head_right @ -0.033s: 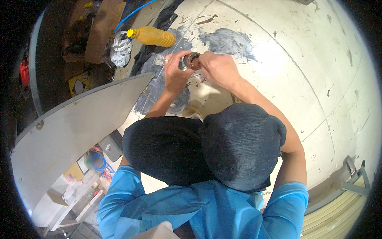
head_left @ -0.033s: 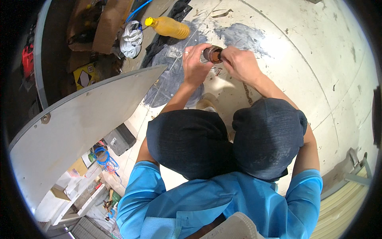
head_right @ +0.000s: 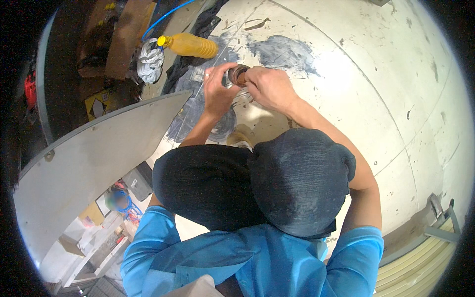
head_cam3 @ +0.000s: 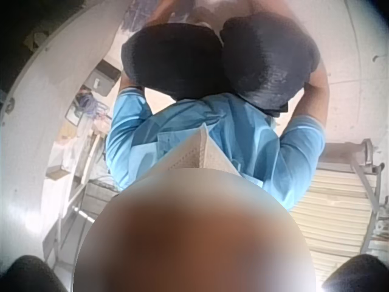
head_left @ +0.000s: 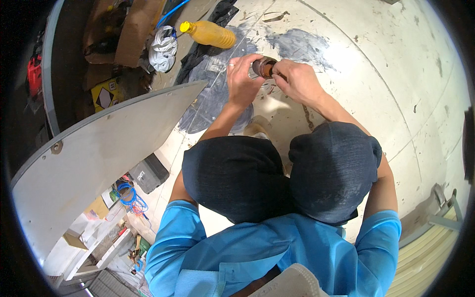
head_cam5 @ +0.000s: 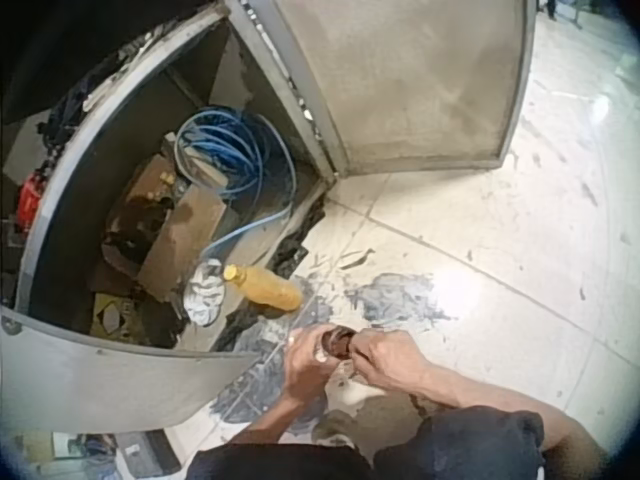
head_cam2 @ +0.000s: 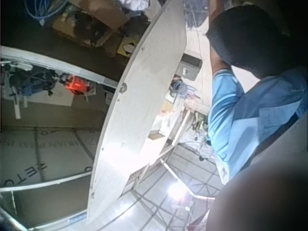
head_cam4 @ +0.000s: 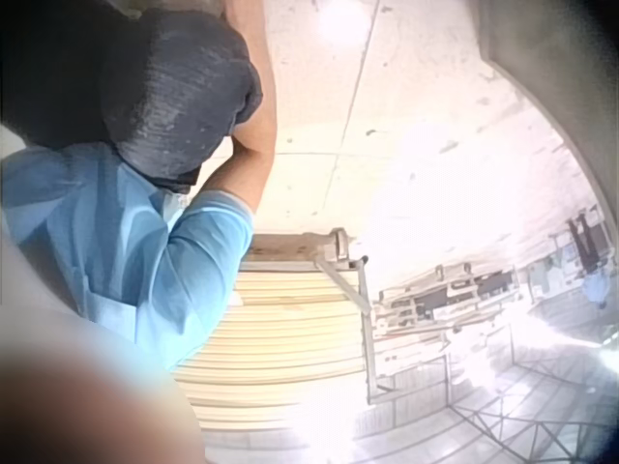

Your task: The person sits on the floor and opens a yellow bottle to pour liquid into a small jar. They stir the contents with a stick, then add water from a clear bottle and continue stirring. The person places the jar on a shelf with other jars.

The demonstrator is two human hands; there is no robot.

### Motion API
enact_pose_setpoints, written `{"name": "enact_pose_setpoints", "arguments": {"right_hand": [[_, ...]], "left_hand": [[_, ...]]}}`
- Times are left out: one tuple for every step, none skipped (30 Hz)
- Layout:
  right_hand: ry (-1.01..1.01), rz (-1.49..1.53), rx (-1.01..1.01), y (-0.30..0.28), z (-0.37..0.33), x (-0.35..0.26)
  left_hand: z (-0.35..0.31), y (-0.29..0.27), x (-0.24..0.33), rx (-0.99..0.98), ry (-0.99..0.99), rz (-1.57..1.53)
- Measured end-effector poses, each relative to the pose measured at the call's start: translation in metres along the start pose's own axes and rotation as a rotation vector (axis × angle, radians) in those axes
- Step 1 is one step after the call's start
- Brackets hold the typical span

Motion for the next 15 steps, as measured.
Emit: {"name": "enact_pose_setpoints", "arguments": {"right_hand": [[0.028, 0.090, 0.045, -0.0011, 0.0004, 0.0015], [0.042, 0.188, 0.069, -0.0010, 0.0005, 0.0022], [0.037, 0.111, 0.151, -0.0030, 0.0013, 0.0033], [0.011, 0.028, 0.117, -0.0021, 0.0015, 0.0030], [-0.025, -0.064, 0.073, -0.0013, 0.0035, 0.0036], [-0.030, -0.166, 0.058, -0.0006, 0.0036, 0.0038], [-0.013, -0.051, 0.027, 0.0003, 0.0046, 0.0047], [0.030, 0.052, 0.031, 0.0007, 0.0043, 0.0051], [0.068, 0.163, -0.014, 0.0019, 0.0045, 0.0056], [0.067, 0.105, 0.081, 0.0001, 0.0040, 0.0049], [0.064, 0.059, 0.125, -0.0015, 0.0034, 0.0041], [0.053, 0.013, 0.190, -0.0029, 0.0030, 0.0027], [0.022, -0.069, 0.147, -0.0031, 0.0026, 0.0013], [0.032, -0.001, 0.067, -0.0015, 0.0028, 0.0008], [0.052, 0.059, 0.025, -0.0010, 0.0028, 0.0005]], "left_hand": [[0.0006, -0.0001, 0.0000, 0.012, 0.005, -0.013], [0.0014, 0.0002, -0.0002, 0.017, 0.004, -0.018], [0.0019, -0.0001, -0.0004, 0.022, 0.000, -0.021], [0.0016, -0.0005, -0.0002, 0.022, -0.020, -0.025], [0.0052, 0.0011, -0.0021, 0.027, -0.028, -0.035], [0.0053, 0.0015, -0.0021, 0.026, -0.044, -0.046], [0.0063, 0.0024, -0.0023, 0.025, -0.048, -0.044], [0.0059, 0.0027, -0.0021, 0.024, -0.056, -0.041], [0.0061, 0.0029, -0.0024, 0.016, -0.059, -0.029], [0.0060, 0.0028, -0.0024, 0.023, -0.059, -0.037], [0.0053, 0.0021, -0.0023, 0.020, -0.057, -0.035], [0.0049, 0.0017, -0.0024, 0.017, -0.053, -0.033], [0.0045, 0.0017, -0.0026, 0.016, -0.058, -0.027], [0.0041, 0.0019, -0.0029, 0.015, -0.059, -0.023], [0.0048, 0.0031, -0.0034, 0.008, -0.063, -0.016]]}}
Point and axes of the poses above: each hand's wrist, its own z-axis towards the middle knuckle, its own y-axis out of the palm, x = y × z, the point moved 2 cm from there along z, towards the middle knuckle
